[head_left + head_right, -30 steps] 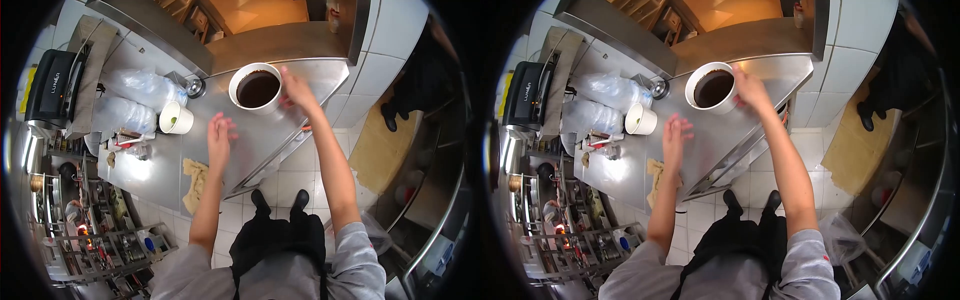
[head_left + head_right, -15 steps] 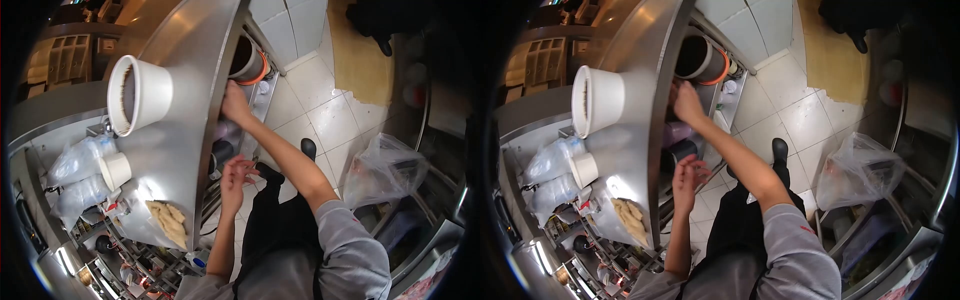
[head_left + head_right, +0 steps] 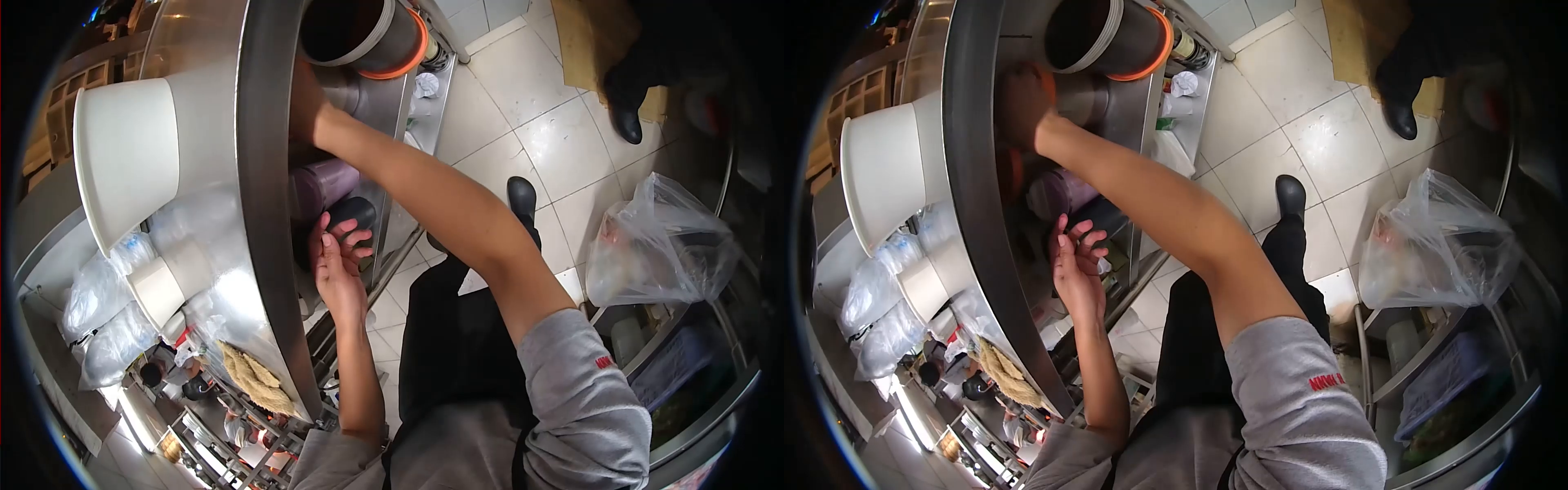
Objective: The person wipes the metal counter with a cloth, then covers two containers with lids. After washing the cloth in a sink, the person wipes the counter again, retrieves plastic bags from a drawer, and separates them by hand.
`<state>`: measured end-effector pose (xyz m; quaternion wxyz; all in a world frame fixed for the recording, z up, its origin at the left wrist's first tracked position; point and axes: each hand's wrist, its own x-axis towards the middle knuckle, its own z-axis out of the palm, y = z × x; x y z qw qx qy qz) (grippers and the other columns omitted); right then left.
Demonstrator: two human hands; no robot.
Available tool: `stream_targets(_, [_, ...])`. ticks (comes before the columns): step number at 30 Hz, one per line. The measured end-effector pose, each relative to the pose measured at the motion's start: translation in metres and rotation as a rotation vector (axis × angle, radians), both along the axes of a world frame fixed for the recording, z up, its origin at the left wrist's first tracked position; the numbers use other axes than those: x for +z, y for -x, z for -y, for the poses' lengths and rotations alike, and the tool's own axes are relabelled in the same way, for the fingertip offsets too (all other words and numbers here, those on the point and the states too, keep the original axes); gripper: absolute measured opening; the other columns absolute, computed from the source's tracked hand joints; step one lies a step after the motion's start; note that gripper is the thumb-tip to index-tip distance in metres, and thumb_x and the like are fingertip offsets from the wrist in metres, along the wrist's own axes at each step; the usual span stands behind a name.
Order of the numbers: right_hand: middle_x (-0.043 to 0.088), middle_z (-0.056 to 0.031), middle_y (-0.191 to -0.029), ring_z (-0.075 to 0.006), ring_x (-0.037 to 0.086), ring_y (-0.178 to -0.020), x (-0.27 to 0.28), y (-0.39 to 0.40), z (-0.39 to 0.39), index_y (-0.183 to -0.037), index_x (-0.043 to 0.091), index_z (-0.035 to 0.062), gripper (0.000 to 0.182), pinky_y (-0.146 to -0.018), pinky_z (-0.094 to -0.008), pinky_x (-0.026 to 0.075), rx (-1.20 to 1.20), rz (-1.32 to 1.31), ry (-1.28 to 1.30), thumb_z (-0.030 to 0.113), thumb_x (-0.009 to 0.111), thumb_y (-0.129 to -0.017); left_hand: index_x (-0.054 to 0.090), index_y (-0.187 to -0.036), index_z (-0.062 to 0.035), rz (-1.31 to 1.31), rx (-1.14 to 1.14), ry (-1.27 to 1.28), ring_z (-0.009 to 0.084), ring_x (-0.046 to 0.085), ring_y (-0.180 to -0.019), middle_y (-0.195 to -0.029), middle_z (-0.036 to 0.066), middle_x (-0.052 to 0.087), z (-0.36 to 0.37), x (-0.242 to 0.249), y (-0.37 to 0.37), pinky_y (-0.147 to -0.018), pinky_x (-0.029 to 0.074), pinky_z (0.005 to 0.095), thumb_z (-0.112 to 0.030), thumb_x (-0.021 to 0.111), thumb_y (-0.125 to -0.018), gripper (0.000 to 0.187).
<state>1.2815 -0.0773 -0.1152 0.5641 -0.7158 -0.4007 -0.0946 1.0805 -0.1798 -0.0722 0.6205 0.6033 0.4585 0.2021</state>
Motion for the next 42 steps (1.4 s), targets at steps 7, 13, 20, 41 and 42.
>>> stream_targets(7, [0.060, -0.0186, -0.088, -0.0295, 0.061, -0.079, 0.007, 0.061, 0.007, -0.090, 0.061, -0.0026, 0.023, -0.069, -0.0380, 0.049, 0.442, -0.092, -0.461, 0.016, 0.056, -0.077, 0.030, -0.130, 0.0002, -0.009, -0.002, -0.007, 0.0173, 0.059, -0.084, -0.103, 0.013, 0.055, -0.002, 0.004, 0.020, -0.066, 0.045, 0.0243, -0.030, 0.040, -0.096, 0.046])
stream_targets(13, [0.059, -0.0152, -0.092, -0.0242, 0.058, -0.082, -0.003, 0.096, 0.012, -0.097, 0.060, -0.0018, 0.028, -0.073, -0.0362, 0.048, 0.759, -0.442, -0.314, 0.021, 0.057, -0.081, 0.038, -0.124, 0.0008, -0.149, -0.009, 0.016, 0.0170, 0.059, -0.085, -0.101, 0.011, 0.057, 0.025, 0.036, 0.035, -0.067, 0.047, 0.0265, -0.022, 0.042, -0.095, 0.037])
stream_targets(20, [0.057, -0.0072, -0.081, -0.0129, 0.055, -0.068, 0.084, -0.012, 0.157, -0.096, 0.061, -0.0015, 0.030, -0.064, -0.0261, 0.048, -0.146, -1.034, -0.349, 0.027, 0.057, -0.086, 0.049, -0.111, 0.0009, 0.203, -0.225, -0.012, 0.0135, 0.059, -0.078, -0.095, 0.009, 0.058, 0.019, 0.205, 0.045, -0.063, 0.046, 0.0226, -0.011, 0.048, -0.092, 0.023])
stream_targets(41, [0.052, -0.0048, -0.056, -0.0116, 0.052, -0.043, 0.312, -0.069, 0.144, -0.069, 0.057, -0.0027, 0.019, -0.041, -0.0243, 0.046, 0.440, -0.818, 0.363, 0.013, 0.055, -0.079, 0.054, -0.080, -0.0013, 0.012, -0.360, -0.032, 0.0111, 0.057, -0.060, -0.073, 0.006, 0.059, -0.120, 0.281, -0.069, -0.056, 0.051, 0.0237, -0.010, 0.054, -0.086, 0.010])
stream_targets(42, [0.052, -0.0044, -0.054, -0.0112, 0.050, -0.041, 0.314, -0.074, 0.159, -0.069, 0.056, -0.0029, 0.018, -0.041, -0.0244, 0.044, 0.411, -0.771, 0.375, 0.013, 0.053, -0.077, 0.054, -0.080, -0.0013, 0.004, -0.371, -0.028, 0.0111, 0.057, -0.060, -0.073, 0.006, 0.059, -0.103, 0.282, -0.071, -0.056, 0.051, 0.0237, -0.010, 0.054, -0.086, 0.010])
